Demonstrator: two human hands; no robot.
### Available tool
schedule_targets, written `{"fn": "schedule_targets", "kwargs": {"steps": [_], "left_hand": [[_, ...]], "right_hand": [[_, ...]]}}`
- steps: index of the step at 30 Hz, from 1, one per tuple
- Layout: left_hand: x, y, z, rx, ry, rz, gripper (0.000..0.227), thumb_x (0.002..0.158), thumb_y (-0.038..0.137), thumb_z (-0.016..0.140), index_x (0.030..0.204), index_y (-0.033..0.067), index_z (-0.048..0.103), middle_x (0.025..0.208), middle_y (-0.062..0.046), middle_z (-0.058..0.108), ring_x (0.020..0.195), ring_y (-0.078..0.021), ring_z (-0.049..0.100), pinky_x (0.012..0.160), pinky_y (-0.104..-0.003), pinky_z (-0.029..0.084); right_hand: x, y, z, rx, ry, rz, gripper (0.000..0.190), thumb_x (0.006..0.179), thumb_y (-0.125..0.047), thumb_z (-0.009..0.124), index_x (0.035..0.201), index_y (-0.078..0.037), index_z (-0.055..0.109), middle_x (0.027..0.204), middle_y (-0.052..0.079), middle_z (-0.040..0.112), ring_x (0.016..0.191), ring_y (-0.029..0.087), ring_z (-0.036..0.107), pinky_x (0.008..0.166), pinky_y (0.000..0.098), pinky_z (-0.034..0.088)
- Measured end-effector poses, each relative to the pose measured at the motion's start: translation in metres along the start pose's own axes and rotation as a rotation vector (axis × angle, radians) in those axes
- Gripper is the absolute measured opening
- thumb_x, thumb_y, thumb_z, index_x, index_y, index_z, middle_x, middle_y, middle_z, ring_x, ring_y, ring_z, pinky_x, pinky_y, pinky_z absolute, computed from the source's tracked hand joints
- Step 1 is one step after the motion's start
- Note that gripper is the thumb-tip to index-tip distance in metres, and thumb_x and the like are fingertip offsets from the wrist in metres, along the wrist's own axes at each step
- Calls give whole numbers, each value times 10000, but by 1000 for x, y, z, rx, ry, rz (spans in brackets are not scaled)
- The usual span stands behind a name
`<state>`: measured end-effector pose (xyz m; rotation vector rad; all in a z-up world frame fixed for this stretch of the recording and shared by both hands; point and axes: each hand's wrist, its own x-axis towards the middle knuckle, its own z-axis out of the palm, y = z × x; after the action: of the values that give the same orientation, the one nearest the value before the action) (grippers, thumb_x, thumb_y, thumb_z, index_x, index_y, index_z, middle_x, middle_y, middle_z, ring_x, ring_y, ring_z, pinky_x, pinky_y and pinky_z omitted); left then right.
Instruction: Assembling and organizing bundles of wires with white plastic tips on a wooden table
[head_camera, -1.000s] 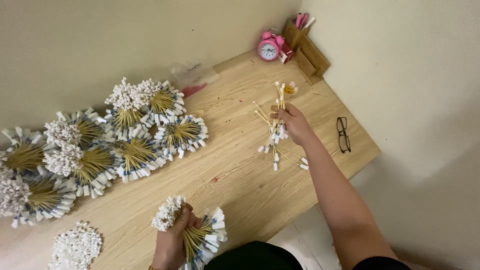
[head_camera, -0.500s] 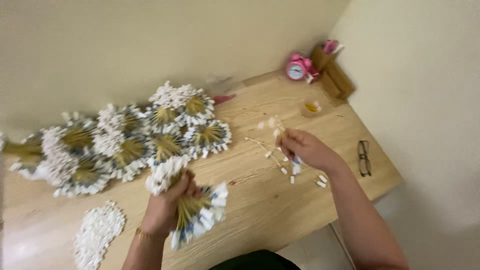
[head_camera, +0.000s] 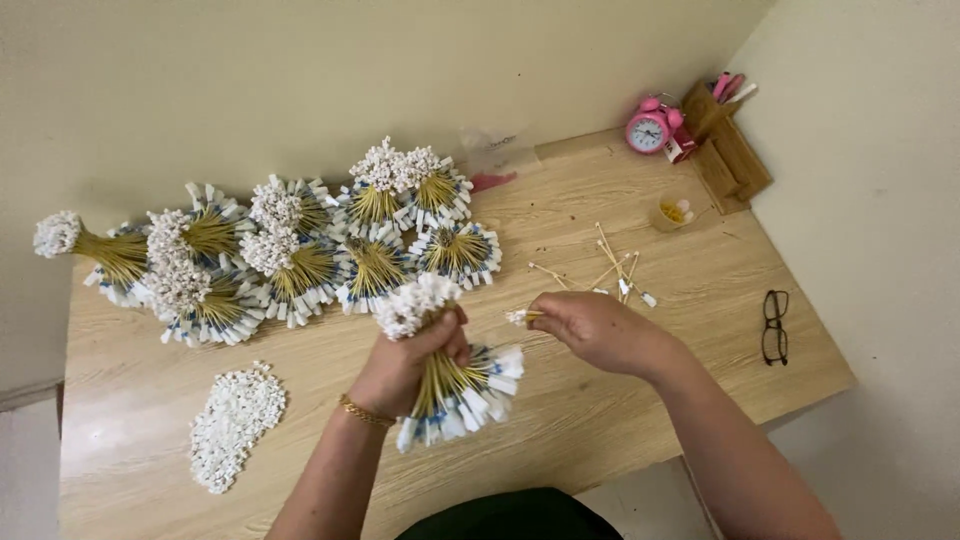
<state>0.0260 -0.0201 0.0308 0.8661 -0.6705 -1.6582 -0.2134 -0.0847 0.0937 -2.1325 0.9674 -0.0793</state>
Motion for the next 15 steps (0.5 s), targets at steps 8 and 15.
{"fn": "schedule_targets", "kwargs": {"steps": [8,15], "left_hand": [[6,-20,0,-10,-55,-7,158,923,129,611,888,-21,578,568,-103,488,564,-269,629,556,-343,546],[-12,-2,14,597,32,214,238,943,189,549,1012,-12,656,642,-102,659,695,-226,659,717,-349,518]], "right_hand": [[24,-24,25,-45,-28,-60,253,988,-215,447,1045,-50,631,899,192,705,893,375,684,822,481,520],[29,-10,43,196,515,-104,157,949,-180,579,1029,-89,680,888,128,692,911,317,689,809,415,533]]}}
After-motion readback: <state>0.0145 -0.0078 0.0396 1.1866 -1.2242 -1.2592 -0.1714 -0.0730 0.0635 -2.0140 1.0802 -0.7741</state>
